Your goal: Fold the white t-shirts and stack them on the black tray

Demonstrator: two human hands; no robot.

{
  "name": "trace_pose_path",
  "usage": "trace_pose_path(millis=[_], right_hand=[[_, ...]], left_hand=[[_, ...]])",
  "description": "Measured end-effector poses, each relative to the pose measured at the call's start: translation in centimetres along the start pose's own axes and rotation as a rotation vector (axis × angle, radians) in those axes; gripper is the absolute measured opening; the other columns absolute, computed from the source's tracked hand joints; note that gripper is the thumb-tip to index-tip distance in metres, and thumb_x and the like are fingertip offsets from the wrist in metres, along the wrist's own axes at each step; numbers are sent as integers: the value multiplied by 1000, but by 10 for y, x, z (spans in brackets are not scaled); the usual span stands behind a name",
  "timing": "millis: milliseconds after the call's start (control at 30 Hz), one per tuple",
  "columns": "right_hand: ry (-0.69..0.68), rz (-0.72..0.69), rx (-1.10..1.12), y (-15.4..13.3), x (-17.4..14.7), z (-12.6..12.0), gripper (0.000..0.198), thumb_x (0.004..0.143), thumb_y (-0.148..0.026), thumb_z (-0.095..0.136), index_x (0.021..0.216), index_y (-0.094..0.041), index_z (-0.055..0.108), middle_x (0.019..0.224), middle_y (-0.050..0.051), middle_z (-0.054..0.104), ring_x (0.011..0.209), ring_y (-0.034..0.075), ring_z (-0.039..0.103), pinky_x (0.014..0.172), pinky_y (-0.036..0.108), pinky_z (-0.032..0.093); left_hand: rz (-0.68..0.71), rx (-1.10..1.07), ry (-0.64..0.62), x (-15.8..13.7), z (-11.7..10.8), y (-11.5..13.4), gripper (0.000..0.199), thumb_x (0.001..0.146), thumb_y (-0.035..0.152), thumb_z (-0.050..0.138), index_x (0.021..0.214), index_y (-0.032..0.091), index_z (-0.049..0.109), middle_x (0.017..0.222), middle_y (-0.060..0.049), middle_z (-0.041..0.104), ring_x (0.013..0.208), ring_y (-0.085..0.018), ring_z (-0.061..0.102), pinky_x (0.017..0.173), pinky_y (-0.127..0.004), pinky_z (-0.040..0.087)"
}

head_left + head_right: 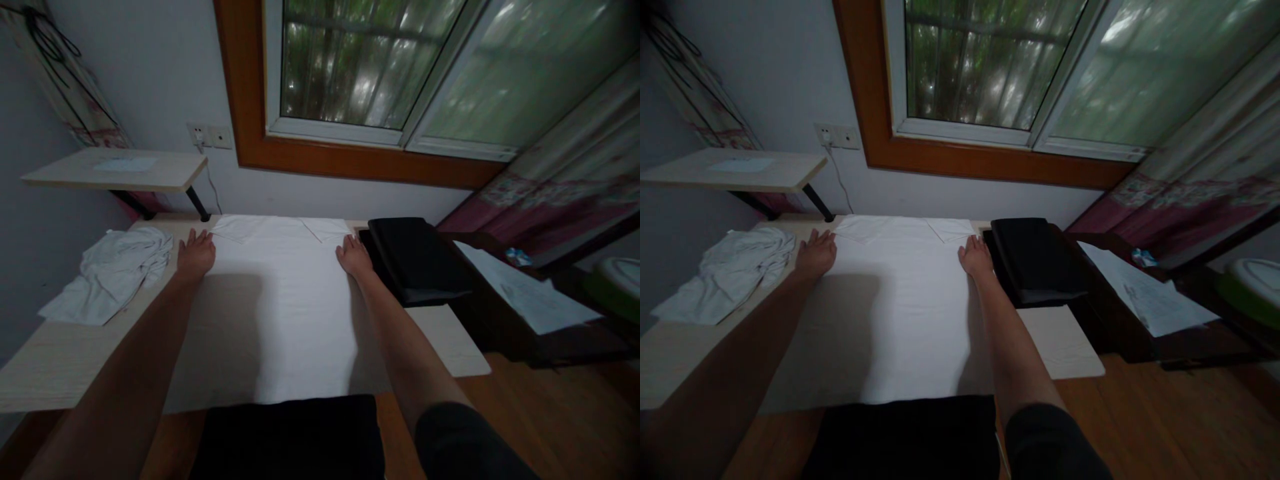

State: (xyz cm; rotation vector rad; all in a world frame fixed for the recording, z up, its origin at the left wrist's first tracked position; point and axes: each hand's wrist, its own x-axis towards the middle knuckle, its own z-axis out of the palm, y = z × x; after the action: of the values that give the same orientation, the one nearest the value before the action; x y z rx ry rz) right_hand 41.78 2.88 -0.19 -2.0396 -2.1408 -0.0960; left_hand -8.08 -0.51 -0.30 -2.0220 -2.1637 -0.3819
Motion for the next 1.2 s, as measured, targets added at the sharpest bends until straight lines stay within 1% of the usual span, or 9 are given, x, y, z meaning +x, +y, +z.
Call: trace_pose_path(millis=[200,367,467,633,767,900,1033,1100,1200], right_hand=[[52,-8,14,1,-5,4,62,103,-38,33,153,-3,42,161,18,40,153,31,29,123,45,24],[83,-40,30,4,-17,2,59,102,-35,35,150,-2,46,161,18,40,153,30,30,124,44,25],[89,-58,44,6,-31,-2,57,102,-32,36,148,-2,49,159,18,42,152,30,31,124,46,26],[129,-96,93,11,-69,-7,53,102,-30,35,144,-3,54,156,19,47,149,29,39,123,46,29],[138,-176,132,21,-100,-10,53,102,-29,36,143,-2,55,155,19,48,147,28,42,124,44,32],[152,-268,178,33,-120,-14,50,102,-29,37,142,-6,58,153,17,51,146,26,44,124,44,34],[161,-279,190,33,-130,-21,49,102,-27,38,140,-6,59,151,18,53,145,27,46,123,45,36],[173,-253,186,24,-133,-27,48,101,-26,38,140,-6,59,150,19,54,144,27,47,122,46,37],[182,-229,193,-6,-136,-36,49,102,-25,37,143,-6,56,151,19,53,145,28,46,122,46,37]], left_hand=[[38,14,130,-8,-1,1,53,97,26,33,139,9,60,153,-17,51,150,-33,35,120,-53,30],[94,-25,154,-27,-8,3,47,92,22,42,130,12,68,145,-12,60,142,-27,47,120,-44,35],[102,-62,115,-52,-11,8,49,91,23,45,134,15,66,143,-10,62,140,-27,50,120,-43,36],[165,-42,55,-102,-23,23,51,96,29,39,141,16,59,151,-12,54,144,-30,45,120,-50,35],[235,-61,-8,-129,-36,28,51,99,31,35,141,15,58,154,-13,51,145,-30,44,121,-55,32],[272,-107,-20,-139,-42,18,52,99,33,33,140,14,59,153,-14,52,145,-28,45,122,-52,33],[264,-107,3,-140,-43,13,51,98,32,33,138,14,60,150,-14,55,143,-28,47,122,-52,33],[271,-93,4,-141,-45,21,51,99,32,33,138,13,60,151,-15,54,143,-29,47,122,-53,33],[317,-78,-3,-142,-50,49,51,101,32,33,141,13,56,156,-15,48,146,-31,43,122,-55,33]])
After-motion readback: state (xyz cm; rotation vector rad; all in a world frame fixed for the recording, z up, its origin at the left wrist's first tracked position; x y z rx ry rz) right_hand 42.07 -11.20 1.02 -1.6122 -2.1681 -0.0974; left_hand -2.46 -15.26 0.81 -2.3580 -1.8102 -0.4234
